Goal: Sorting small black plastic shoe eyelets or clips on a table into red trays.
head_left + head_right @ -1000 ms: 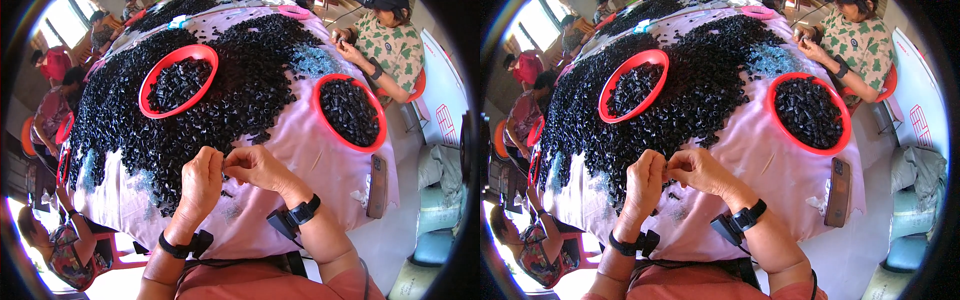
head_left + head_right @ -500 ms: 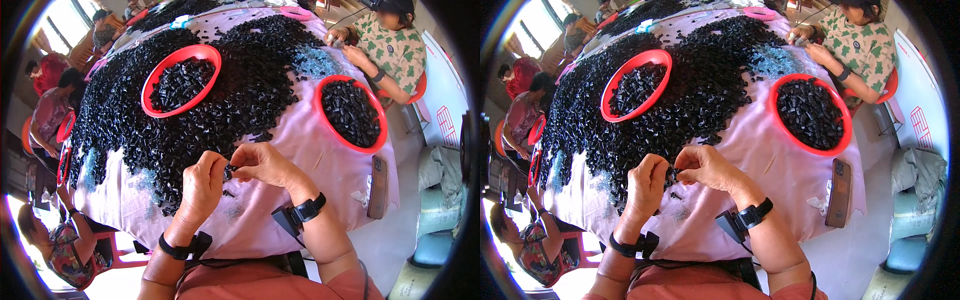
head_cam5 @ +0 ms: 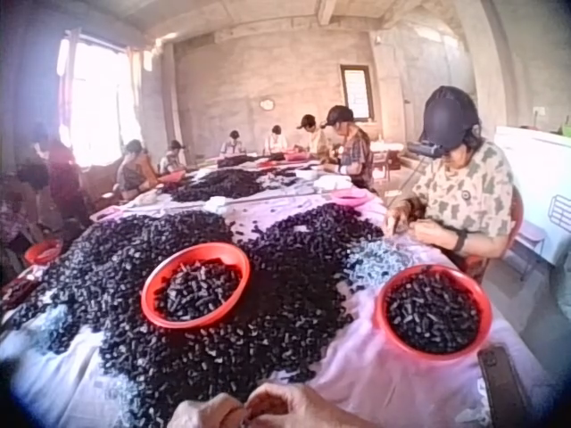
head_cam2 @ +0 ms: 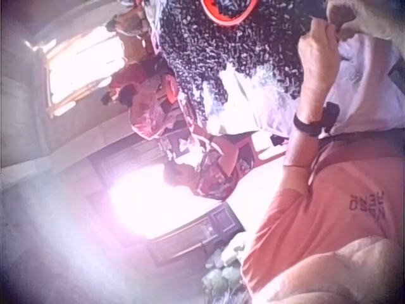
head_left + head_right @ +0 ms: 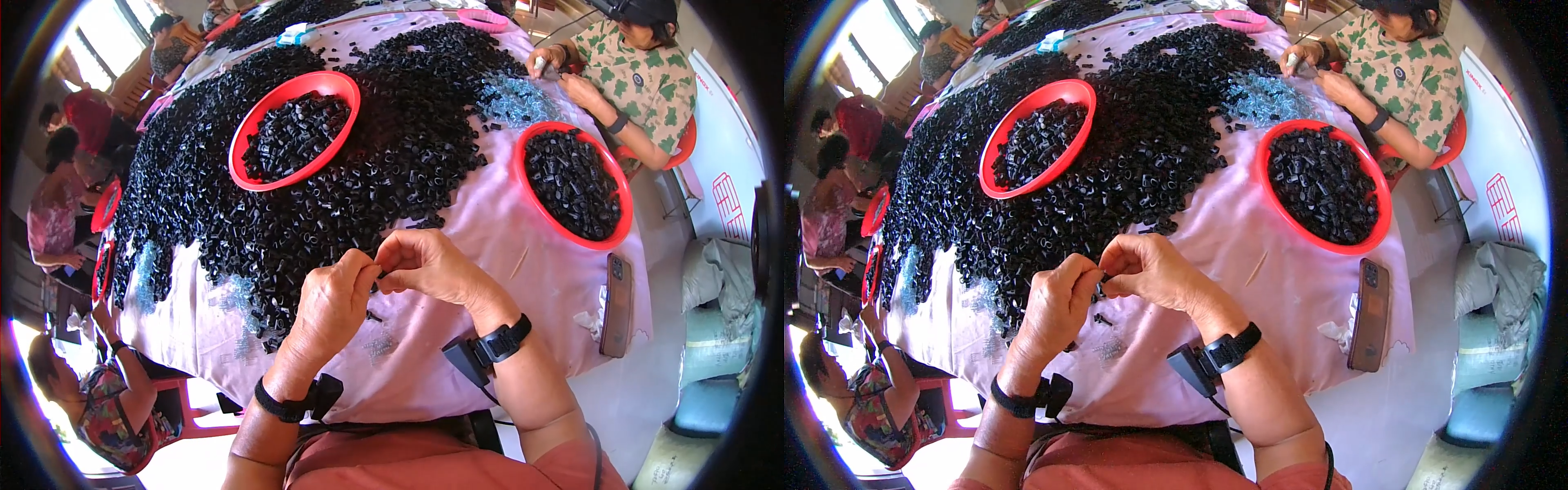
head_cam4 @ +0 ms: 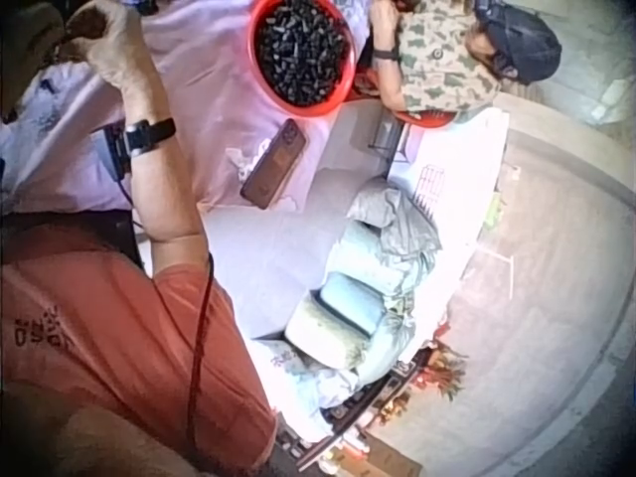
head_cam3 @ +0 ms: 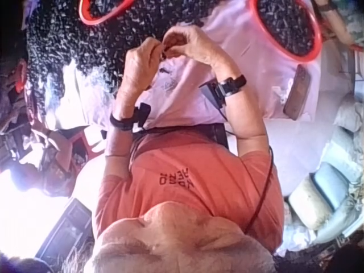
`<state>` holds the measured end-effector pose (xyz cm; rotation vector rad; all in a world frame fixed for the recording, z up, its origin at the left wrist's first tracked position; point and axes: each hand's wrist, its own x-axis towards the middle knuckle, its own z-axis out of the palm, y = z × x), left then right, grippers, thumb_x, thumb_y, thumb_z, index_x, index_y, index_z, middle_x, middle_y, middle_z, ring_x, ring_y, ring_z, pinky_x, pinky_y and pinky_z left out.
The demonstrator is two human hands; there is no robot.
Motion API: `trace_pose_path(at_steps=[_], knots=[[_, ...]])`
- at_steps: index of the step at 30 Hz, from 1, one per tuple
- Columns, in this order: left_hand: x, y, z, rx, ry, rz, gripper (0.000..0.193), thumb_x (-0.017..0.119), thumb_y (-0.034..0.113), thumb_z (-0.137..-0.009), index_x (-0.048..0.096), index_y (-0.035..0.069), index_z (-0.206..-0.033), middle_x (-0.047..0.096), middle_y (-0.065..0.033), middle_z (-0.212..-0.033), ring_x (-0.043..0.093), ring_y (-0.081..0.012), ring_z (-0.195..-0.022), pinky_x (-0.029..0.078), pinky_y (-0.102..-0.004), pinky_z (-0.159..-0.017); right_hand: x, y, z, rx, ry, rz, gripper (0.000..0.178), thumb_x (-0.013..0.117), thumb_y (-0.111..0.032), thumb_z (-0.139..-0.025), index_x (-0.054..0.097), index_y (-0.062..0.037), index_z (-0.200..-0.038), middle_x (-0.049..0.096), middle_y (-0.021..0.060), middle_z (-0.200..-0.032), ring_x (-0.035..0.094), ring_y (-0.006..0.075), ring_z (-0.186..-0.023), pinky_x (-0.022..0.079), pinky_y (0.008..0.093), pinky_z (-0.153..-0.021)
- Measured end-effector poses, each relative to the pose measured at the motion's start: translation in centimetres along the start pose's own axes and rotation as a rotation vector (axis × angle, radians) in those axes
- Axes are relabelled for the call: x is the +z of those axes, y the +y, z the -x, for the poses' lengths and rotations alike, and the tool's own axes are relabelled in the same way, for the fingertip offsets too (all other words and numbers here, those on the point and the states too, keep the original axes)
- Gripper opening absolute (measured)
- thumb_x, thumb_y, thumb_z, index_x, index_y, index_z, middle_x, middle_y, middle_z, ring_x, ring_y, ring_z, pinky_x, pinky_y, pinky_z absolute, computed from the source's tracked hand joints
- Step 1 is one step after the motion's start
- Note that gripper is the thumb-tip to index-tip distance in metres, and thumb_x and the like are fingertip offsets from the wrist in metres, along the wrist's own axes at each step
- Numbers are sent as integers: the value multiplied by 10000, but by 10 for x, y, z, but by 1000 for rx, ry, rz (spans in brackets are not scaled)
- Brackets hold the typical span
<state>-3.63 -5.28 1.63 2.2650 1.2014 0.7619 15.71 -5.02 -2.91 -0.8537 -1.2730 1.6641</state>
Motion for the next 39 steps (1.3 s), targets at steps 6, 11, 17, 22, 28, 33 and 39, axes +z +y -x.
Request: trace_pose_path(at_steps=[6,11,17,22,28,33,39], knots=[[-3,8,-1,-61,63,130,77,627,61,-947,632,-10,-917,660,-168,-694,696,-300,-616,518,-363,-551,0,-1,1,-20,75,17,203,731,89,-830,645,12,-996,715,64,-891,699,119,-822,596,272,-751],[-2,7,4,-70,86,114,79,616,61,-957,642,-12,-942,666,-162,-708,696,-263,-612,518,-341,-558,-1,3,-2,-48,64,41,226,762,29,-850,635,0,-1035,715,65,-915,710,131,-846,602,279,-775],[0,9,4,-113,94,117,104,606,64,-961,664,-19,-987,675,-169,-725,699,-243,-627,519,-325,-569,-1,-1,0,-26,93,-12,224,742,76,-834,636,12,-1021,709,69,-894,700,119,-815,599,269,-757],[3,3,8,-175,34,154,130,603,45,-947,676,-44,-1006,701,-149,-737,689,-177,-634,512,-304,-565,2,-6,0,-45,109,37,233,742,88,-825,641,15,-1022,711,70,-901,698,118,-822,599,272,-762],[1,10,6,-144,59,126,133,605,37,-943,683,-34,-1024,701,-174,-755,709,-227,-634,522,-312,-566,0,0,-1,-71,117,42,228,742,90,-814,650,14,-1008,713,68,-899,696,115,-826,596,272,-766],[7,6,8,-19,87,58,155,605,40,-947,684,-24,-1064,693,-205,-758,724,-286,-659,537,-344,-576,0,-1,-2,-71,91,58,214,730,88,-823,649,11,-1005,715,69,-889,698,115,-812,594,270,-758],[2,13,8,-43,64,14,224,605,33,-944,672,-14,-1152,696,-217,-767,724,-319,-664,543,-365,-577,-1,-1,-1,-58,122,36,241,729,78,-833,629,12,-1042,716,73,-874,706,126,-793,598,271,-736]])
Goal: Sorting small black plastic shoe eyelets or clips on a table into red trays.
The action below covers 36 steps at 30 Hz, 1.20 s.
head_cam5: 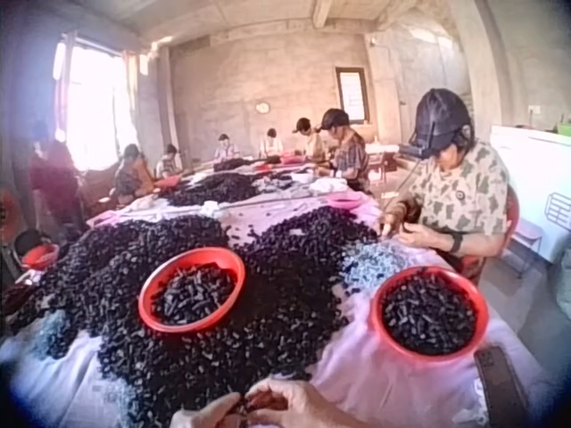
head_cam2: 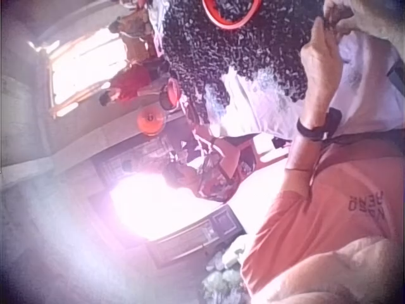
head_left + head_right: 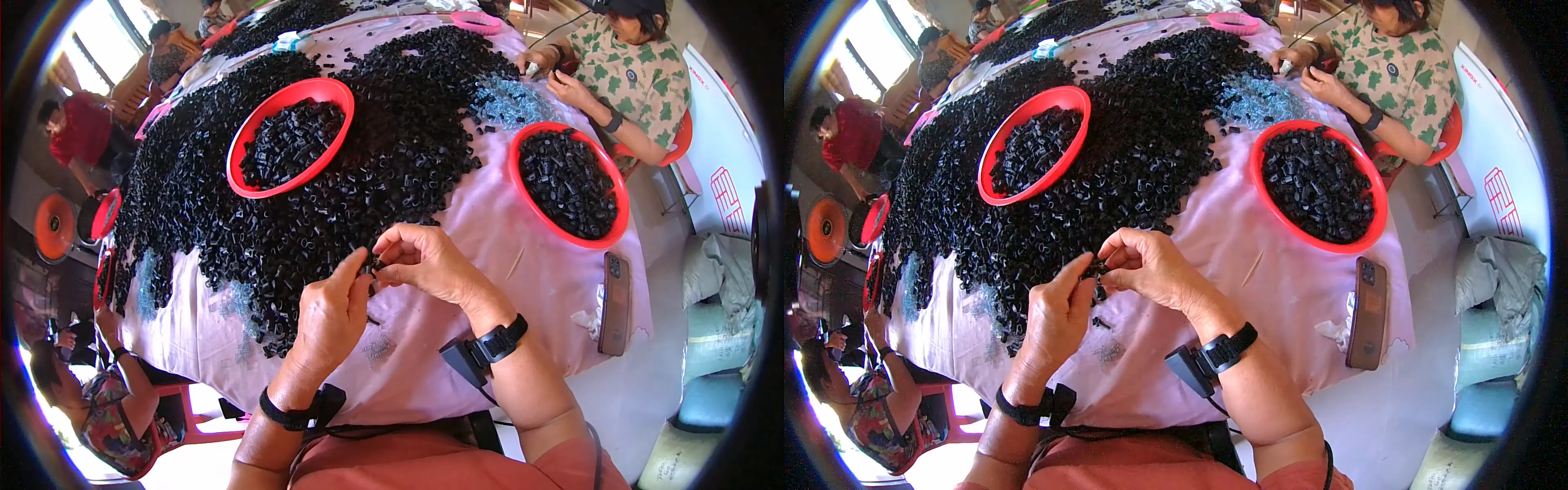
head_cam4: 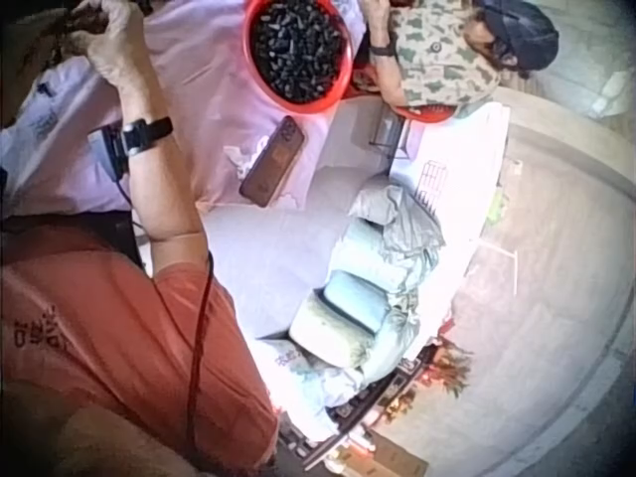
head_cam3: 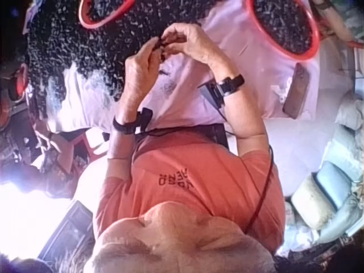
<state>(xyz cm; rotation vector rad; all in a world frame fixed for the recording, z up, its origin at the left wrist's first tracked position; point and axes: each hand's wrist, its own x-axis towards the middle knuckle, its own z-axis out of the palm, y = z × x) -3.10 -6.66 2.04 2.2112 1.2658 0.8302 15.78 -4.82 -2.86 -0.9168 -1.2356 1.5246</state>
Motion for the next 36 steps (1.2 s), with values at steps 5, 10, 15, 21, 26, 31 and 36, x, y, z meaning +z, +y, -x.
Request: trace_pose_path(at_steps=[5,10,15,21,26,31,36], knots=[[2,0,0,61,30,49,278,618,25,-939,676,-1,-1209,661,-153,-669,645,-164,-550,493,-304,-536,-2,-1,1,-4,-14,-33,308,767,5,-855,598,-20,-1110,697,56,-903,708,141,-813,596,281,-739],[2,0,0,13,-3,29,272,618,24,-935,668,-7,-1200,687,-181,-735,690,-230,-611,521,-333,-555,0,0,-1,-14,19,-66,268,730,66,-844,600,10,-1071,714,83,-879,709,133,-786,603,273,-715],[9,0,4,-12,6,81,277,619,30,-934,648,-19,-1205,695,-215,-771,720,-316,-646,539,-372,-557,1,1,-1,-26,38,-69,258,726,65,-848,606,4,-1068,716,81,-897,705,129,-792,601,272,-722],[12,-3,5,50,27,65,289,630,48,-932,630,-15,-1214,664,-219,-723,694,-344,-610,529,-384,-541,-2,-1,-1,-44,78,8,197,727,38,-863,651,6,-1041,722,71,-912,701,116,-818,594,263,-742],[21,-8,15,131,-146,107,86,662,69,-903,665,8,-963,666,-199,-780,684,-366,-694,540,-417,-613,-7,-2,-2,-130,313,3,147,731,15,-874,698,10,-1016,722,54,-921,704,114,-816,587,249,-733],[21,-9,13,213,-205,56,68,656,73,-885,671,7,-884,649,-169,-822,652,-380,-720,533,-432,-640,-13,4,-5,-88,435,-69,166,718,-13,-907,695,-18,-1071,714,57,-936,718,145,-827,584,233,-699],[7,-18,-16,124,-33,-43,70,644,11,-870,693,2,-920,641,-158,-835,659,-361,-745,534,-421,-660,-11,7,-7,-129,489,-119,184,699,4,-911,683,-9,-1094,704,63,-948,717,147,-825,590,249,-710]])
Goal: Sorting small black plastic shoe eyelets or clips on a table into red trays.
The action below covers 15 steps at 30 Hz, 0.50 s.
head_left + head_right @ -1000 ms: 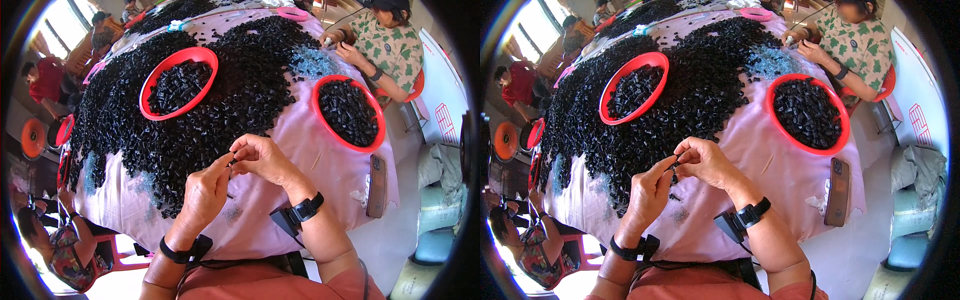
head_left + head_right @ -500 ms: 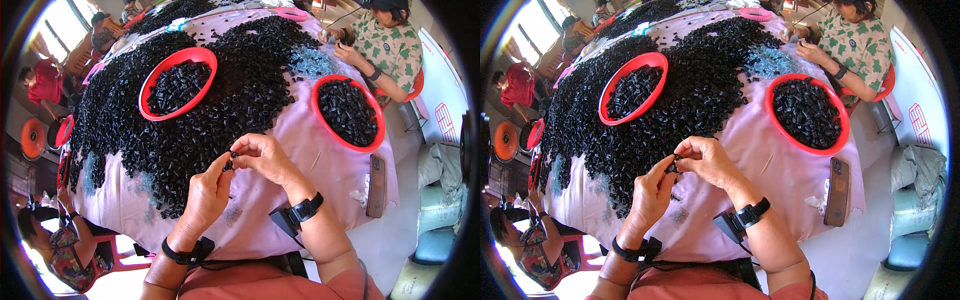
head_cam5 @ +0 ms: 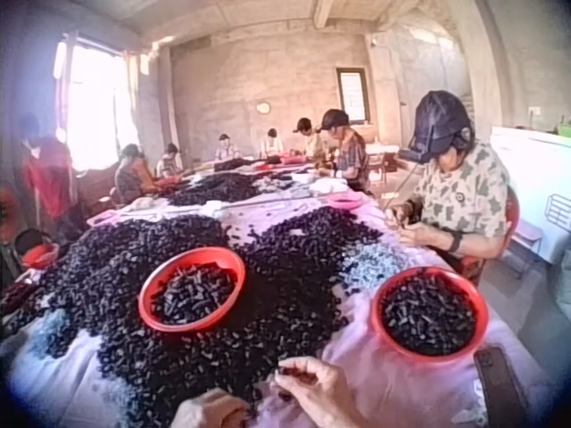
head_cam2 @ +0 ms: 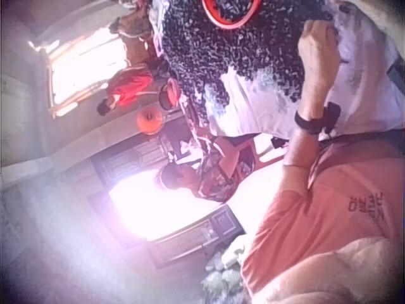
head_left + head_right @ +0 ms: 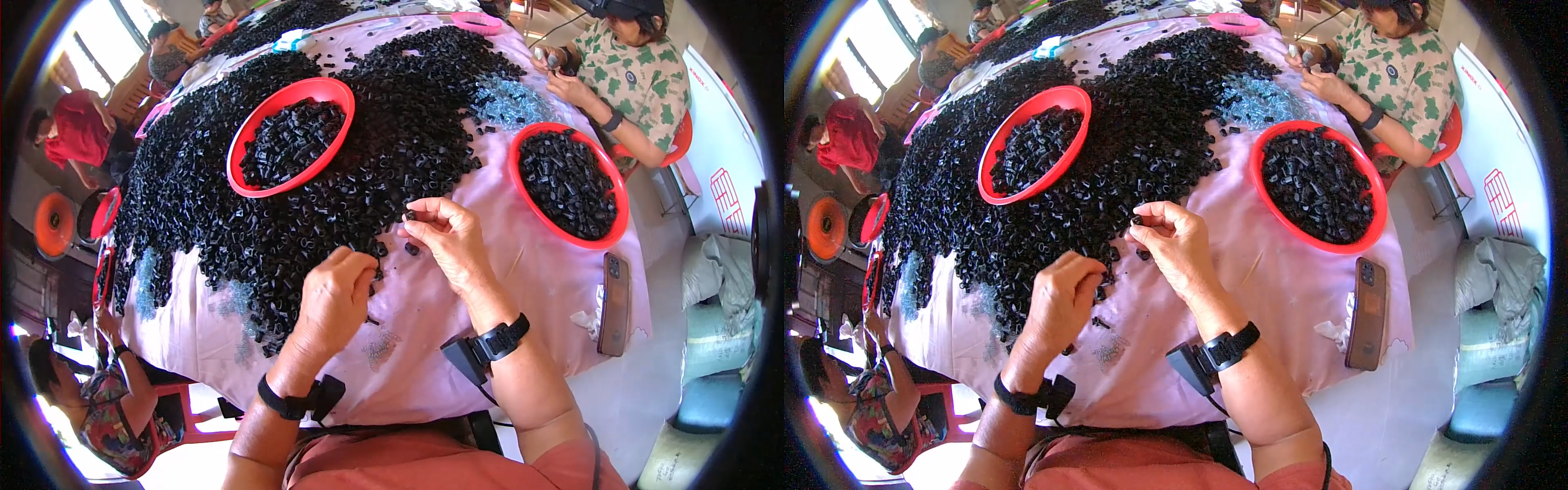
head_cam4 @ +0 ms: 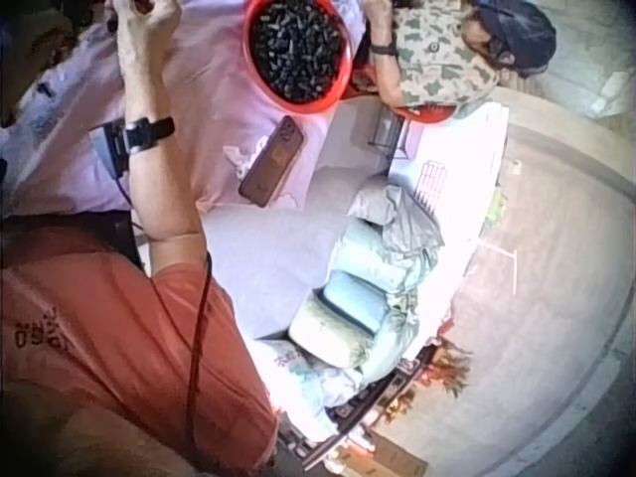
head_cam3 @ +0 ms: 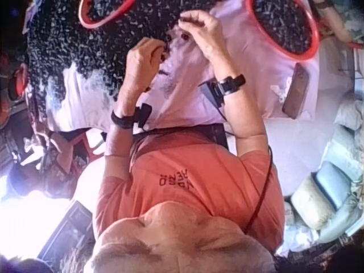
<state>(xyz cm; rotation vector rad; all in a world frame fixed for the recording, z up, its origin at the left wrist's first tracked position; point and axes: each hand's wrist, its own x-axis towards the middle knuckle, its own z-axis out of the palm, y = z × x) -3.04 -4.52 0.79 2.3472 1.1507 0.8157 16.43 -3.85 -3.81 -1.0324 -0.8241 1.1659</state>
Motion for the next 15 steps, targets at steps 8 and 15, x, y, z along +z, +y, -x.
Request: trace_pose_path(at_steps=[8,15], knots=[[-1,-10,-18,6,-23,-138,114,669,-8,-810,720,9,-910,651,-151,-841,673,-347,-773,535,-406,-687,1,-6,0,7,34,9,234,683,3,-920,673,-24,-1152,699,60,-977,725,167,-856,601,282,-739],[2,-11,-21,16,-73,-234,167,671,-21,-777,726,29,-927,638,-140,-877,667,-351,-803,537,-421,-709,-1,-2,-1,-28,42,-3,269,710,31,-888,673,-15,-1150,661,37,-953,693,125,-846,588,262,-735]])
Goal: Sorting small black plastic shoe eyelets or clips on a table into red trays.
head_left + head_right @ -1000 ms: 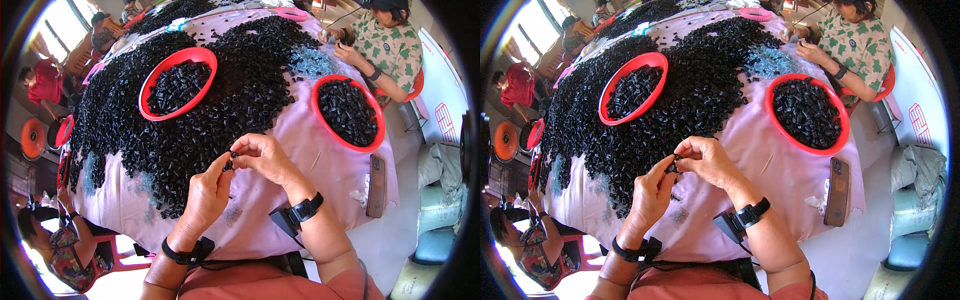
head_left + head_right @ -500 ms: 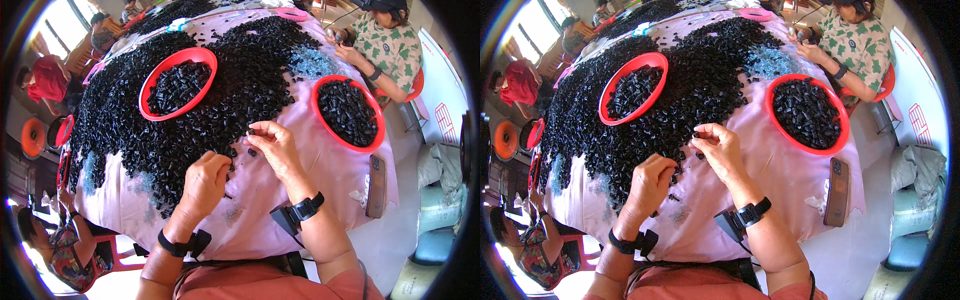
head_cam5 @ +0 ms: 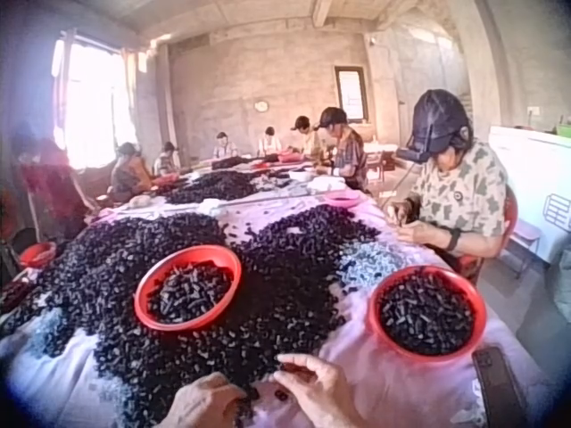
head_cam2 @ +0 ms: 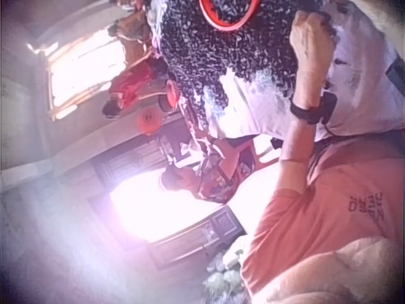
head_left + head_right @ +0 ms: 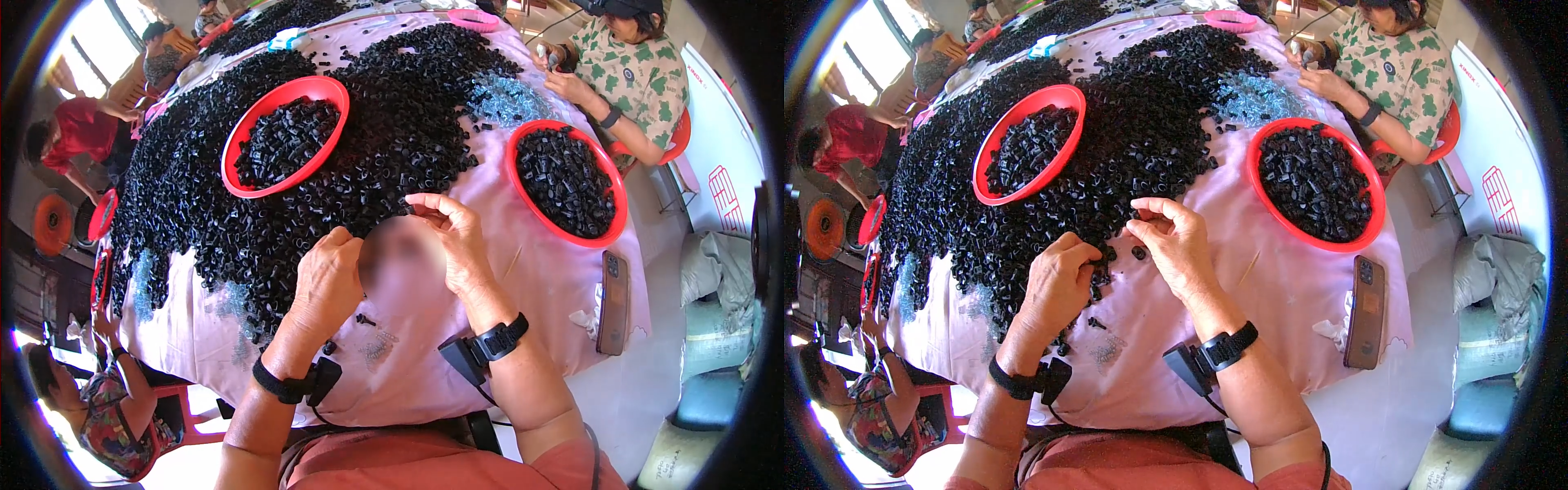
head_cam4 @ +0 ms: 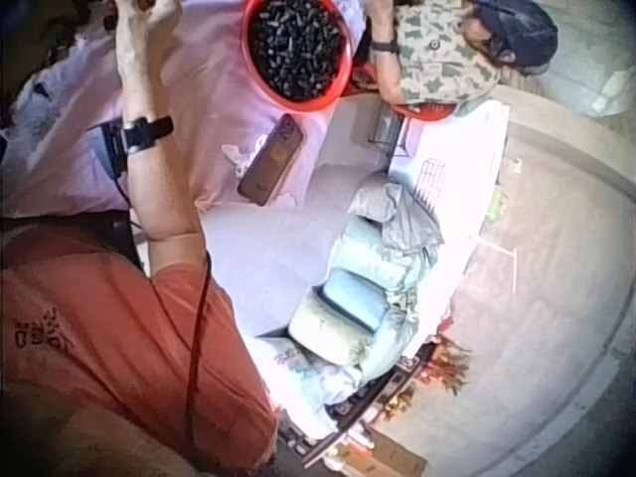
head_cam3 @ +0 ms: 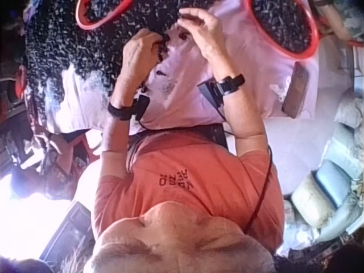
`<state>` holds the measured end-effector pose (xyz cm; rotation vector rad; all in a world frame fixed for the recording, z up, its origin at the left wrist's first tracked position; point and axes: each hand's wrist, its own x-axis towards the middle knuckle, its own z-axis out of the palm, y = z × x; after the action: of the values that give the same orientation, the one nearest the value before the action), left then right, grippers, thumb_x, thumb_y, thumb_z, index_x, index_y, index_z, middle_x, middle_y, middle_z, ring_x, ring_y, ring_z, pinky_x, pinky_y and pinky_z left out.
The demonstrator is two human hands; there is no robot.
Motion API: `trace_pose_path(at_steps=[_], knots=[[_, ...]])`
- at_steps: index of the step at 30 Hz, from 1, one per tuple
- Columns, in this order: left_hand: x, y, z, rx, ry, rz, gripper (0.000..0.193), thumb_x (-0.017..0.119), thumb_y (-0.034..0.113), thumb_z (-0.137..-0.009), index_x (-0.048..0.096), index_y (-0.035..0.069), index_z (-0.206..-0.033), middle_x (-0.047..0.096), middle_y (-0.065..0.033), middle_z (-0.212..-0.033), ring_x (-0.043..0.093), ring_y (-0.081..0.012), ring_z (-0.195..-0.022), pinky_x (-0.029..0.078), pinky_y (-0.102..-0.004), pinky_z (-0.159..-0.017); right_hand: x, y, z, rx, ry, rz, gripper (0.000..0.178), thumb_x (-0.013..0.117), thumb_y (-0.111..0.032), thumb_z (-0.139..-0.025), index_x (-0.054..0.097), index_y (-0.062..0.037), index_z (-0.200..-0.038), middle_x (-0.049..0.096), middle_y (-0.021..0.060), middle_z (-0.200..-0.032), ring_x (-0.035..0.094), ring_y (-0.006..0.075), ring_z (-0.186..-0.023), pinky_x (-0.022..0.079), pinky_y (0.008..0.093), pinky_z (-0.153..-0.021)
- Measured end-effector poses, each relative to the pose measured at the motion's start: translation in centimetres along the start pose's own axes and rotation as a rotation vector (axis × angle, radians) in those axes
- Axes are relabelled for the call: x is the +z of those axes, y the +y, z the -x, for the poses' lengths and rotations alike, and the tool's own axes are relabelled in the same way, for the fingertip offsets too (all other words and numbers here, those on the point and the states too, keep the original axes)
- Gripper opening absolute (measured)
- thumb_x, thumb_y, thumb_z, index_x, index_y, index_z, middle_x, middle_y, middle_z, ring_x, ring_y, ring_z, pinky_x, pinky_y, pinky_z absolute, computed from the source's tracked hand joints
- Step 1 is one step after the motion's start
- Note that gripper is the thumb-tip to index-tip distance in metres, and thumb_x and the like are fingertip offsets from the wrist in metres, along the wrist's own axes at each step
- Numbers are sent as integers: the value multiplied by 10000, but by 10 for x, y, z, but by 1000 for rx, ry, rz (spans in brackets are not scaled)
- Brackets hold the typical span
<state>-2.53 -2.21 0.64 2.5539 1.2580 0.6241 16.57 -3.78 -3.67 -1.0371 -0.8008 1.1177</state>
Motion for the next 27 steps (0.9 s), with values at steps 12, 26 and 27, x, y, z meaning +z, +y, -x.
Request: trace_pose_path(at_steps=[12,26,27], knots=[[5,-6,-3,19,16,-23,131,685,10,-767,735,22,-886,622,-132,-861,657,-335,-839,542,-421,-753,0,-2,-2,-78,60,-70,220,765,48,-829,644,-28,-996,664,14,-898,653,85,-788,555,231,-684],[1,-3,2,44,-52,64,206,670,-25,-736,724,29,-928,620,-139,-885,645,-347,-880,528,-432,-773,0,-7,0,-39,107,-126,203,721,28,-877,656,15,-1068,672,61,-933,687,146,-826,581,255,-746],[2,-5,2,33,-43,82,202,666,-27,-741,728,30,-925,620,-138,-880,646,-347,-875,529,-432,-770,1,-8,0,-14,102,-144,181,703,11,-900,657,20,-1075,676,66,-943,694,152,-836,584,259,-755]])
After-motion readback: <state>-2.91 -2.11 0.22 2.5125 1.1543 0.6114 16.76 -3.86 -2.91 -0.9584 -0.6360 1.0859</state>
